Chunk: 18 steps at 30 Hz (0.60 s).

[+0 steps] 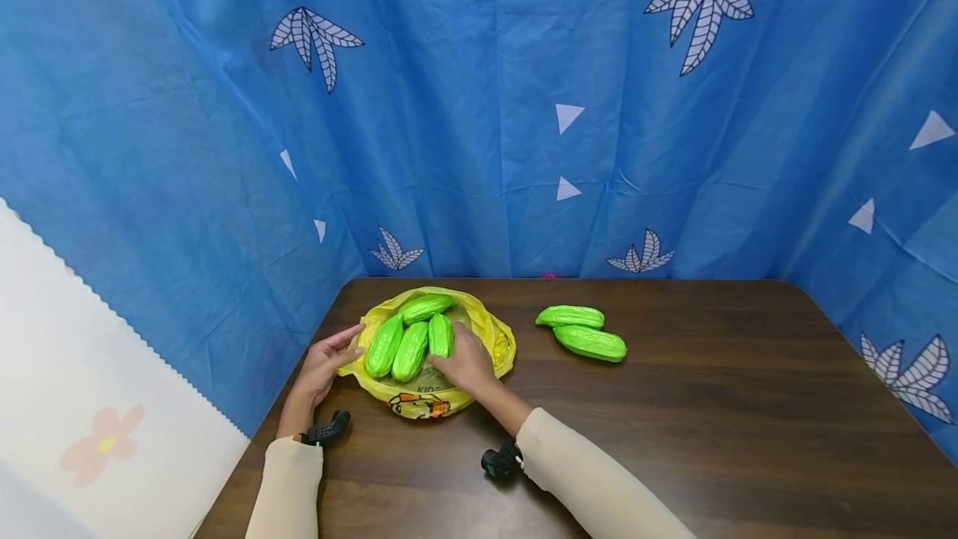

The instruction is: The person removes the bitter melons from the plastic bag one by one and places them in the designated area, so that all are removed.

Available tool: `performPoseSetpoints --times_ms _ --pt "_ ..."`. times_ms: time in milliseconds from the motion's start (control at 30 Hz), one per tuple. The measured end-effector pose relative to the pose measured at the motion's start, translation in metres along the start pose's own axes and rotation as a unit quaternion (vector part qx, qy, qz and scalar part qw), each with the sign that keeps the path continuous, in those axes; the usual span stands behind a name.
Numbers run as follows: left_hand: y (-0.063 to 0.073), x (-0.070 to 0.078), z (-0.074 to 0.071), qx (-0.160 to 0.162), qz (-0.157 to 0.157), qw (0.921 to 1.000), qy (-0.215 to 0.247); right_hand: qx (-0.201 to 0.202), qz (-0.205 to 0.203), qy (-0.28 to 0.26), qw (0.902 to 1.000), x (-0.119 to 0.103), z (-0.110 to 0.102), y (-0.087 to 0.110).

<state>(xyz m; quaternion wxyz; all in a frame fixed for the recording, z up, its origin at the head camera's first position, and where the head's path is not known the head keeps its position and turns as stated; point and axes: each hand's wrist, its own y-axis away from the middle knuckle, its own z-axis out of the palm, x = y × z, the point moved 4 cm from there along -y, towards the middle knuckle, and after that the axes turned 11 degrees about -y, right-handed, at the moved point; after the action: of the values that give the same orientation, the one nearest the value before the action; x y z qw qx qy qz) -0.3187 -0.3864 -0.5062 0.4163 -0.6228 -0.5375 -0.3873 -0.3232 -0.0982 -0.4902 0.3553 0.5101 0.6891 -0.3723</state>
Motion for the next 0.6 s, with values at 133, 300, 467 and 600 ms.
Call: performPoseSetpoints --times_ms 133,300,467,600 --pt "-0.004 -0.012 -0.001 0.003 -0.003 1.0 0.002 0.004 -0.002 -0.015 0.9999 -0.001 -0.002 0.002" --pt "-0.004 -0.019 -0.001 0.008 0.002 1.0 -0.005 0.011 -0.004 -0.031 0.9994 0.001 -0.004 0.005" --pt "-0.004 -0.017 -0.001 0.01 -0.001 0.9999 -0.005 0.026 -0.019 -0.057 0.9979 0.003 -0.007 0.006" --pt "-0.005 -0.017 -0.001 0.008 -0.004 1.0 -0.001 0.045 -0.041 -0.086 0.9944 0.003 -0.012 0.006"
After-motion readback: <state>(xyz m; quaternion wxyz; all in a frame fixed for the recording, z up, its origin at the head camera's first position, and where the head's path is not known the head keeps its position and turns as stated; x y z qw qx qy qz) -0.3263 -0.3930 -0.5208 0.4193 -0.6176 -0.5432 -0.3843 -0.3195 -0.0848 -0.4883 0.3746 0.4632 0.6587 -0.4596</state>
